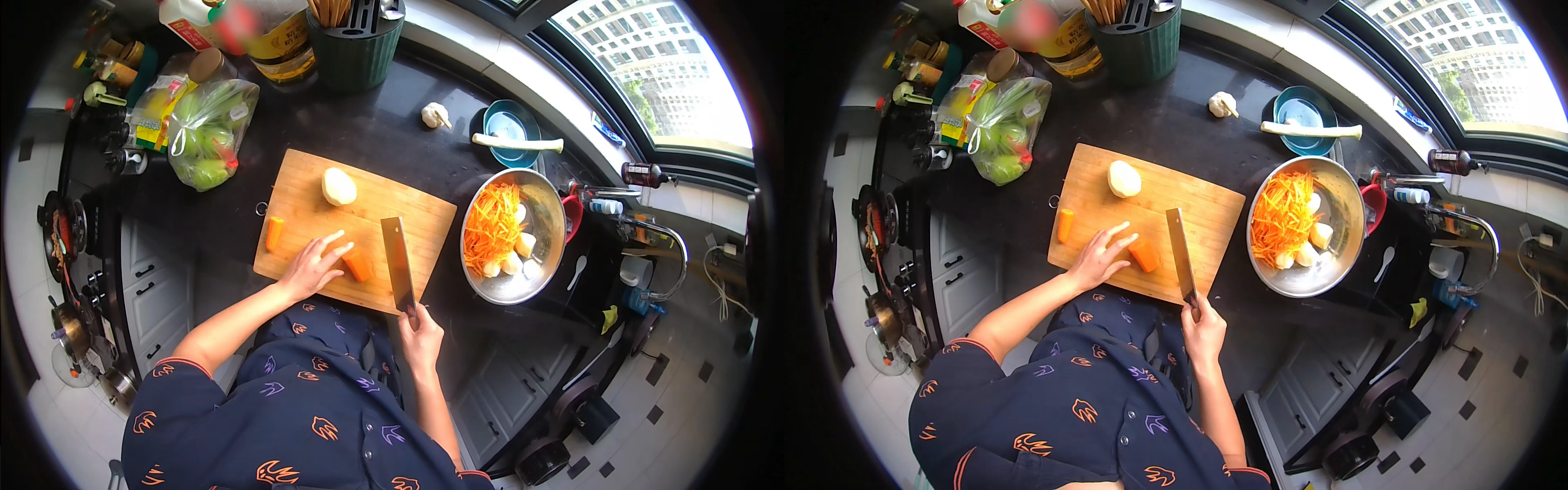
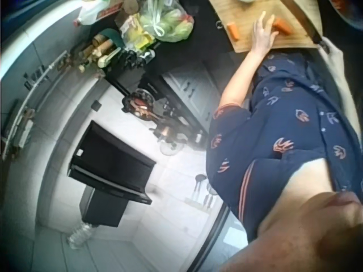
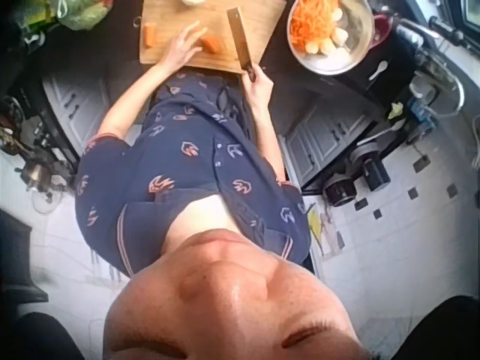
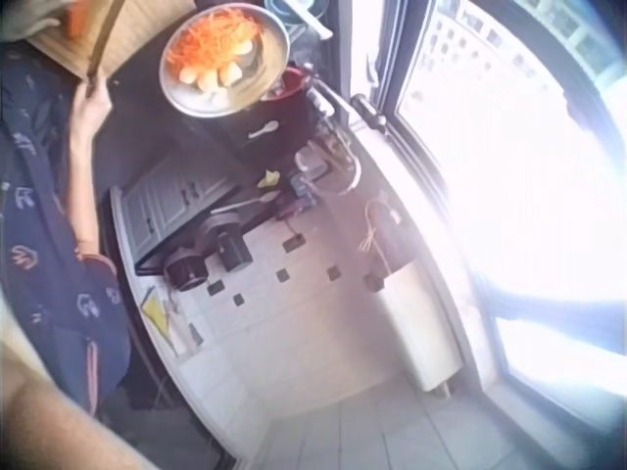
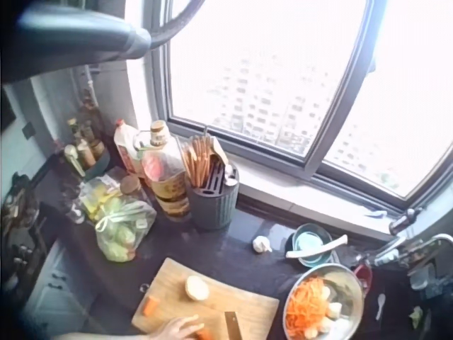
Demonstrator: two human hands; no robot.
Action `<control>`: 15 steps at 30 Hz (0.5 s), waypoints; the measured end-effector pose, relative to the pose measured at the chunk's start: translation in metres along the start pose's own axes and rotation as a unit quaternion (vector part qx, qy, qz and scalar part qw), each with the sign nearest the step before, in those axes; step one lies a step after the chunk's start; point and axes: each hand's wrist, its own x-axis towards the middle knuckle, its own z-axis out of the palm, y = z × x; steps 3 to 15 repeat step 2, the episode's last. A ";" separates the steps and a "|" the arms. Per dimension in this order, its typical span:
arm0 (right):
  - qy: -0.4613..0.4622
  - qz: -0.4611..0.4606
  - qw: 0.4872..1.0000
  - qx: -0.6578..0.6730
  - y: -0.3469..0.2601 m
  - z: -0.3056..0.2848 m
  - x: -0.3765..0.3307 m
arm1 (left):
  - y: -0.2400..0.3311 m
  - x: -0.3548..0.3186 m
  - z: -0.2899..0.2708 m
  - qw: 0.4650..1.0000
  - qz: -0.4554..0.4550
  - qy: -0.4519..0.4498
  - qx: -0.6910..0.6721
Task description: The person slices a carrot into thin strips on a wooden cutting board using a large knife. The person then gathers the sliced carrot strips and transfers them into a metal bowl containing other vegetables.
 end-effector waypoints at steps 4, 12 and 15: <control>-0.014 -0.042 0.997 -0.062 0.012 0.009 0.005 | -0.003 -0.002 0.002 1.000 0.004 0.004 0.004; -0.014 -0.042 0.997 -0.062 0.012 0.009 0.005 | -0.003 -0.002 0.002 1.000 0.004 0.004 0.004; -0.014 -0.042 0.997 -0.062 0.012 0.009 0.005 | -0.003 -0.002 0.002 1.000 0.004 0.004 0.004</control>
